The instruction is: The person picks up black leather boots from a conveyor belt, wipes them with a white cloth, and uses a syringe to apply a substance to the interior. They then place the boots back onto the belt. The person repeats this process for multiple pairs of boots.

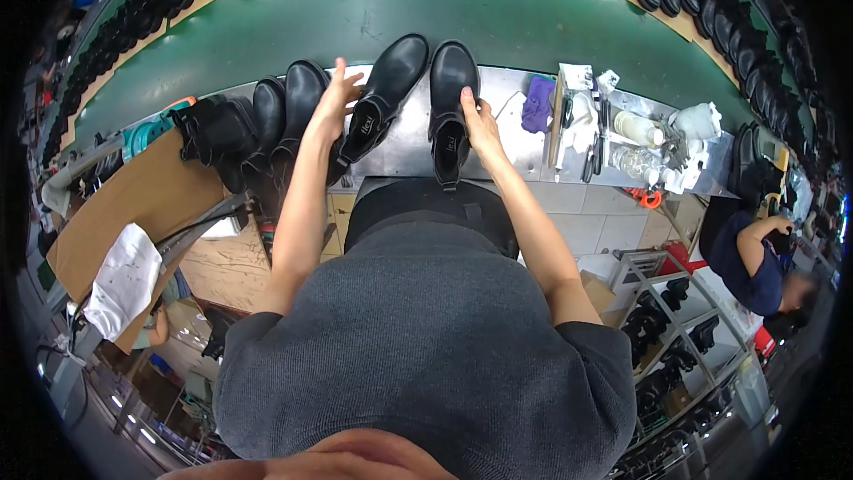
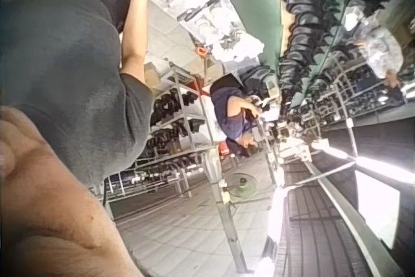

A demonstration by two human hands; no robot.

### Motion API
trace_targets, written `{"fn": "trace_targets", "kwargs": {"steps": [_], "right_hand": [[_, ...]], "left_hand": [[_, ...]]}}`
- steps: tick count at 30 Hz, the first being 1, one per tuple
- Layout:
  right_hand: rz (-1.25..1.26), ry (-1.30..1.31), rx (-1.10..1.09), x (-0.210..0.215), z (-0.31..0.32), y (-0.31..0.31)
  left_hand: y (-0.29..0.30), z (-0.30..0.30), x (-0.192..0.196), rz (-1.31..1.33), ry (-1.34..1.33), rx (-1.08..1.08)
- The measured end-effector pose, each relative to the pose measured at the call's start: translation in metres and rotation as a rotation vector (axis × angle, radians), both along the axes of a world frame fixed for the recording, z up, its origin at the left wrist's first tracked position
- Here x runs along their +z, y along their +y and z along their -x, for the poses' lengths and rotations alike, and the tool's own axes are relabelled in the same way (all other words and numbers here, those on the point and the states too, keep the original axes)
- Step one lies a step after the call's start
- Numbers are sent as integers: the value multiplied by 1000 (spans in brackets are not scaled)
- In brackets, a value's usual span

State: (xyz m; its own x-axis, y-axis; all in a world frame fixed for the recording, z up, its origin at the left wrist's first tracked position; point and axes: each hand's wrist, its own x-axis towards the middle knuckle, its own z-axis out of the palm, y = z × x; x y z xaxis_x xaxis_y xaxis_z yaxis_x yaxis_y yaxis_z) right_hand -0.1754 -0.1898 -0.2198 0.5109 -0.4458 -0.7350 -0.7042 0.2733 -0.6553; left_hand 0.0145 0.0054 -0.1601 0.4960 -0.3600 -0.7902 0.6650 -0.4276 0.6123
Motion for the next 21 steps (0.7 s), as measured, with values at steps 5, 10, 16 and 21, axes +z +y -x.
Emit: {"fn": "trace_targets", "kwargs": {"steps": [5, 10, 16, 21], "right_hand": [[-197, -27, -24, 28, -19, 0], [-714, -260, -216, 20, -9, -20], [-1223, -620, -308, 35, -15, -9], [-1162, -646, -249, 45, -17, -17]], "left_hand": [[-7, 14, -43, -52, 236, -38], [-5, 23, 29, 237, 55, 10], [-26, 20, 97, 471, -17, 68], [-22, 31, 93, 511, -73, 33]]}}
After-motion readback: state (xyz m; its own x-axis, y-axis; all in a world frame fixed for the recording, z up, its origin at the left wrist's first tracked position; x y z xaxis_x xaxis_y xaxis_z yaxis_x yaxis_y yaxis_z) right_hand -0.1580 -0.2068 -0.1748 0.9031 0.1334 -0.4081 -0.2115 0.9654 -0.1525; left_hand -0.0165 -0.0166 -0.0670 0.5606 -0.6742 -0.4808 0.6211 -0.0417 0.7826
